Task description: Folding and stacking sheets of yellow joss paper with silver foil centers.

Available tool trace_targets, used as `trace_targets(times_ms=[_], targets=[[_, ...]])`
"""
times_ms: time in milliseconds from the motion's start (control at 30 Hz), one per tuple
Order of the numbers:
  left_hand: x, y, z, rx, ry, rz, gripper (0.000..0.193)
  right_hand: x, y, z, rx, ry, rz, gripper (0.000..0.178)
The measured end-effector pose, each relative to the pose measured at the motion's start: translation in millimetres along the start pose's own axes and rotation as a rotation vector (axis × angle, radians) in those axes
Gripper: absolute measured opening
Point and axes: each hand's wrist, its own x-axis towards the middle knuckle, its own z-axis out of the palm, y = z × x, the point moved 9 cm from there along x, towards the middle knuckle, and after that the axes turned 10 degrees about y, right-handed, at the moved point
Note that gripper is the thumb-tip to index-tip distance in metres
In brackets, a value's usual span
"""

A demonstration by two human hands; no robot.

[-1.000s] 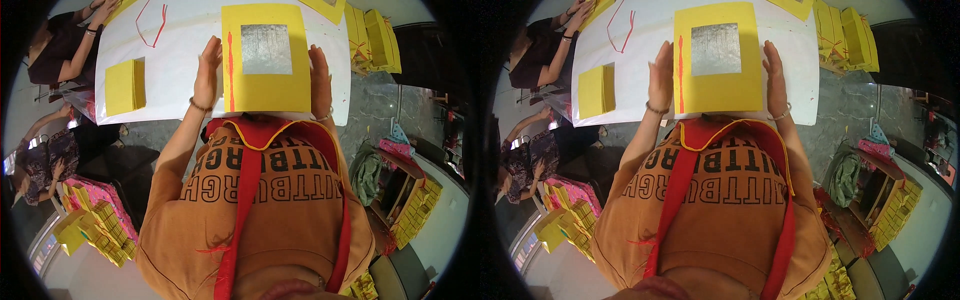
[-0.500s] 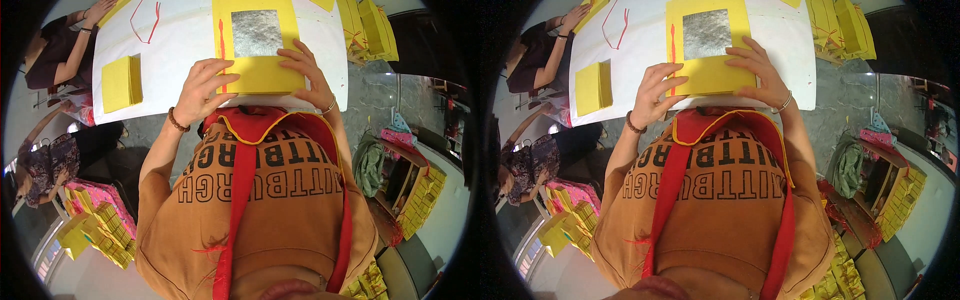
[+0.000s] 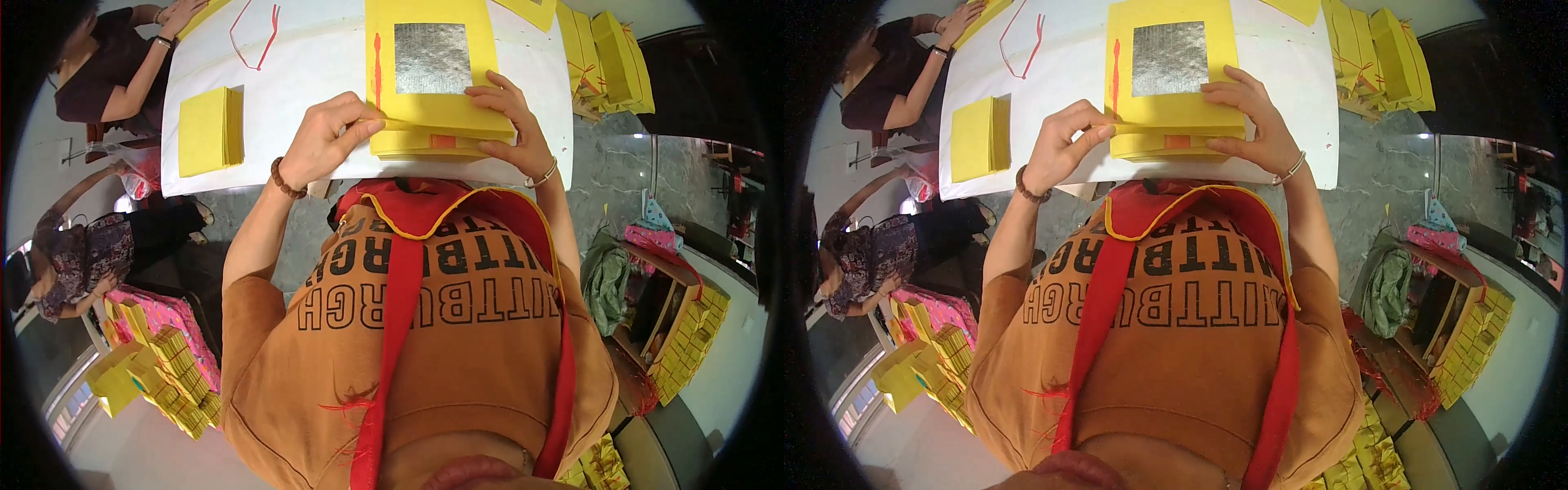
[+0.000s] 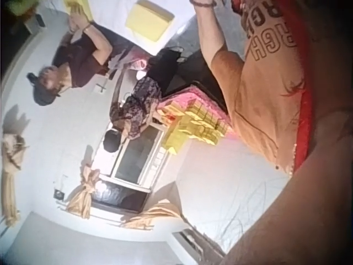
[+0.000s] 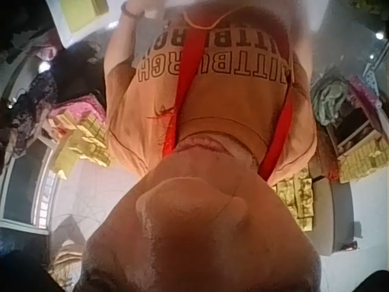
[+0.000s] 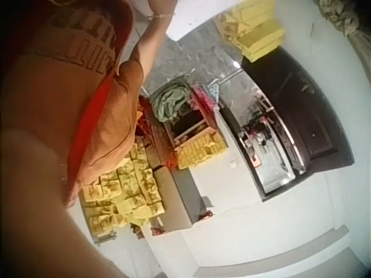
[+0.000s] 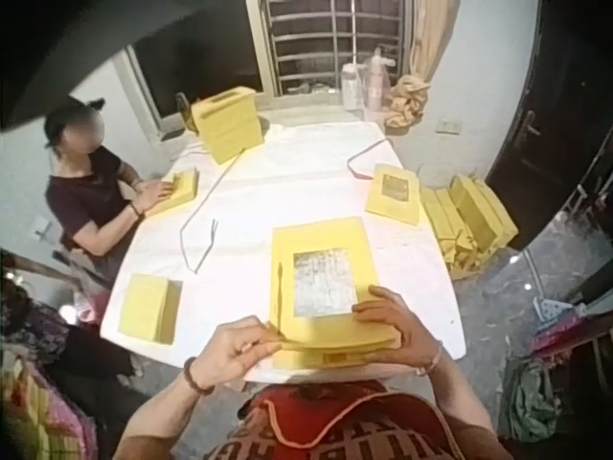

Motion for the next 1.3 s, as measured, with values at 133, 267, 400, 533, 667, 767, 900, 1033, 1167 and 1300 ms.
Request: trace_targets(times_ms=[133, 267, 400, 533, 667, 767, 900, 1033, 1167, 1300], targets=[[5.5, -13.7, 2.7, -0.188, -0.051, -0.135, 0.020, -0.2, 6.9, -4.0, 0.119, 0.050, 0.061, 0.055], [3.6, -32.3, 7.1, -0.333, -0.060, -0.243, 0.022, -0.9, 5.5, -3.5, 0.169, 0.064, 0.022, 0.054], [4.4, -36.8, 9.7, -0.361, -0.076, -0.247, 0.023, -1.3, 10.2, -0.5, 0.067, 0.122, 0.096, 0.054], [6.9, -38.0, 10.3, -0.404, -0.117, -0.258, 0.024, 0.1, 11.9, -0.6, 0.041, 0.123, 0.074, 0.059], [9.6, -33.8, 9.2, -0.379, -0.163, -0.241, 0.024, -0.2, 9.6, -1.8, 0.033, 0.124, 0.047, 0.060], [9.9, -34.1, 11.0, -0.389, -0.190, -0.261, 0.023, -1.9, 9.7, 0.6, 0.051, 0.083, 0.089, 0.068], [11.0, -33.0, 11.8, -0.387, -0.223, -0.268, 0.022, -2.6, 17.1, -1.6, 0.179, 0.038, 0.072, 0.074], [13.0, -30.2, 12.9, -0.404, -0.257, -0.249, 0.023, -3.9, 25.7, -1.1, 0.204, 0.040, 0.160, 0.072], [14.3, -32.8, 14.3, -0.404, -0.277, -0.239, 0.023, -4.0, 24.5, 0.1, 0.168, 0.047, 0.100, 0.071], [15.1, -33.3, 14.9, -0.420, -0.271, -0.267, 0.023, -2.6, 25.0, -2.7, 0.309, 0.060, 0.118, 0.066]])
